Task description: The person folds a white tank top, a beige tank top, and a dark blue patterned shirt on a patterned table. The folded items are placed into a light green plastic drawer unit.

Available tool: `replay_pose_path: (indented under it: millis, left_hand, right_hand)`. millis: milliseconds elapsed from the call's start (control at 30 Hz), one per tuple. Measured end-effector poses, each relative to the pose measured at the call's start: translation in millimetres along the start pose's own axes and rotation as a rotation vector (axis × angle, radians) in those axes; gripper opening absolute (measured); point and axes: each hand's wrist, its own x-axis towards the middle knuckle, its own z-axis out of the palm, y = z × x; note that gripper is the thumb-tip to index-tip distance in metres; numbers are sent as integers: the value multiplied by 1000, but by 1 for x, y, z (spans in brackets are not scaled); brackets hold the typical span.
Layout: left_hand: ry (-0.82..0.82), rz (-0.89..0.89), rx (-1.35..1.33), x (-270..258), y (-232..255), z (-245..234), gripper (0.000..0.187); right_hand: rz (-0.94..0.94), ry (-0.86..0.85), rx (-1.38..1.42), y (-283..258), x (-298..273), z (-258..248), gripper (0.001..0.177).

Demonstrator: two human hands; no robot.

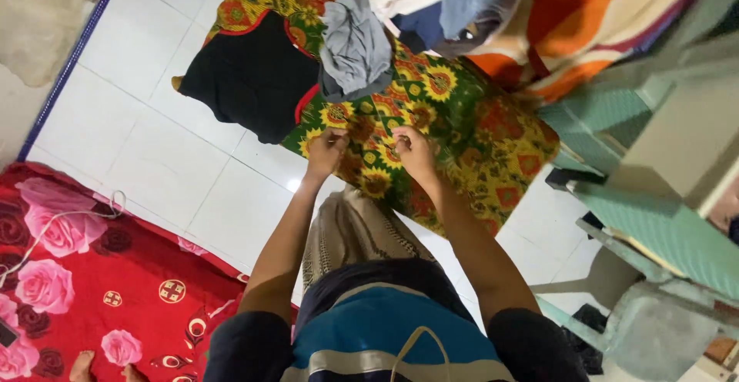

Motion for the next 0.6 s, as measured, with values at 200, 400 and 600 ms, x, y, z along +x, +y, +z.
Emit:
replay_pose_path:
  millis: [200,400,600]
  left_hand:
    - [224,71,788,67,-30,-65,38]
    - [137,-120,1172,99,-35,-87,84]
    - [159,165,992,117,-76,-110,32]
  right_hand:
    - [74,-176,-164,37,60,59,24]
    - [149,-434,-429,41,90,108,26]
    - [263,-551,-302,24,98,126,29]
